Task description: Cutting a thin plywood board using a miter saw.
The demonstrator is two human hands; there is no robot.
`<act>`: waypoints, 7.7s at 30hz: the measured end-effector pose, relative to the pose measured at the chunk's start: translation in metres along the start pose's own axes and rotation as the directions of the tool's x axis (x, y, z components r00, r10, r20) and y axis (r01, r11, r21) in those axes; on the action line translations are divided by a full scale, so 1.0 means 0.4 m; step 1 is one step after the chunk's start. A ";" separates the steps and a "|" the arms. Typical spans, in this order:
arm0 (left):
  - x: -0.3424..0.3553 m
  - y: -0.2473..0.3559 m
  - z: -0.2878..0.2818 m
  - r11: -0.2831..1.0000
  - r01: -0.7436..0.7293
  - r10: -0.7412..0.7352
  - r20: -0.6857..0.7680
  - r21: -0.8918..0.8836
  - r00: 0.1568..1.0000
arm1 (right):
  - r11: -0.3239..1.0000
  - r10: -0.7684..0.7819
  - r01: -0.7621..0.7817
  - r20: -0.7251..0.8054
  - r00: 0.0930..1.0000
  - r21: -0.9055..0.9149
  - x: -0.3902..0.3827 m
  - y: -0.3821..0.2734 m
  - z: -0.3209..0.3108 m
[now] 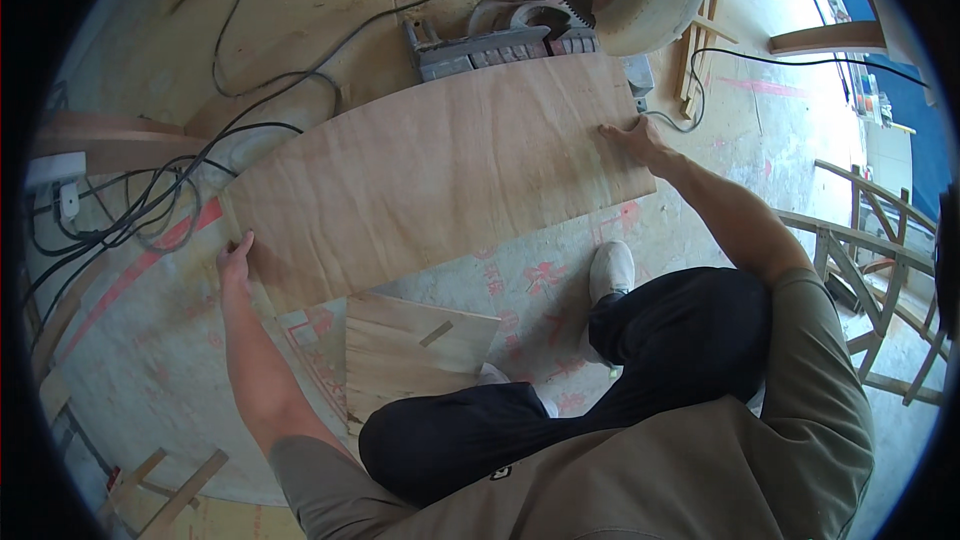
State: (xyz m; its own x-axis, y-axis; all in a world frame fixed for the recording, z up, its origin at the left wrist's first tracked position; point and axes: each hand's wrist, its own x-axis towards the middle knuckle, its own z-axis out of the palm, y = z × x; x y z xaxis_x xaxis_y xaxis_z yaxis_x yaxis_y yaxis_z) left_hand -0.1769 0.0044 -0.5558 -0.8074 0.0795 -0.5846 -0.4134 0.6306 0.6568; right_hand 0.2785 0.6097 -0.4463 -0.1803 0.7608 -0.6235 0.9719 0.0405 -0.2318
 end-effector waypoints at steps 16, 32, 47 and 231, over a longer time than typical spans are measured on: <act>0.023 0.020 -0.028 0.999 -0.006 0.002 0.110 0.037 0.994 | 0.942 -0.196 0.222 -0.126 0.973 0.253 -0.033 -0.006 0.062; 0.014 0.053 -0.021 0.988 0.153 -0.150 0.125 -0.012 0.981 | 0.971 -0.174 0.200 -0.191 0.966 0.128 0.051 0.058 0.060; -0.012 0.065 -0.029 0.979 0.166 -0.147 0.157 -0.117 0.977 | 0.994 -0.097 0.108 -0.250 0.963 0.034 -0.006 -0.003 0.065; -0.700 0.344 0.861 -0.260 -0.847 0.628 0.747 0.463 0.215 | 0.456 -0.829 0.796 0.136 0.543 -0.398 -0.129 0.116 0.001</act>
State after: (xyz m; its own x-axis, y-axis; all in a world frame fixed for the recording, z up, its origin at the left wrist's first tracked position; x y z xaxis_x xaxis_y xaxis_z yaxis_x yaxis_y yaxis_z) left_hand 0.1371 0.3346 -0.4659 -0.1189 0.9905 -0.0690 0.9866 0.1257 0.1041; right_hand 0.3331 0.5720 -0.4251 -0.9240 0.2915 -0.2476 0.3599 0.8817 -0.3052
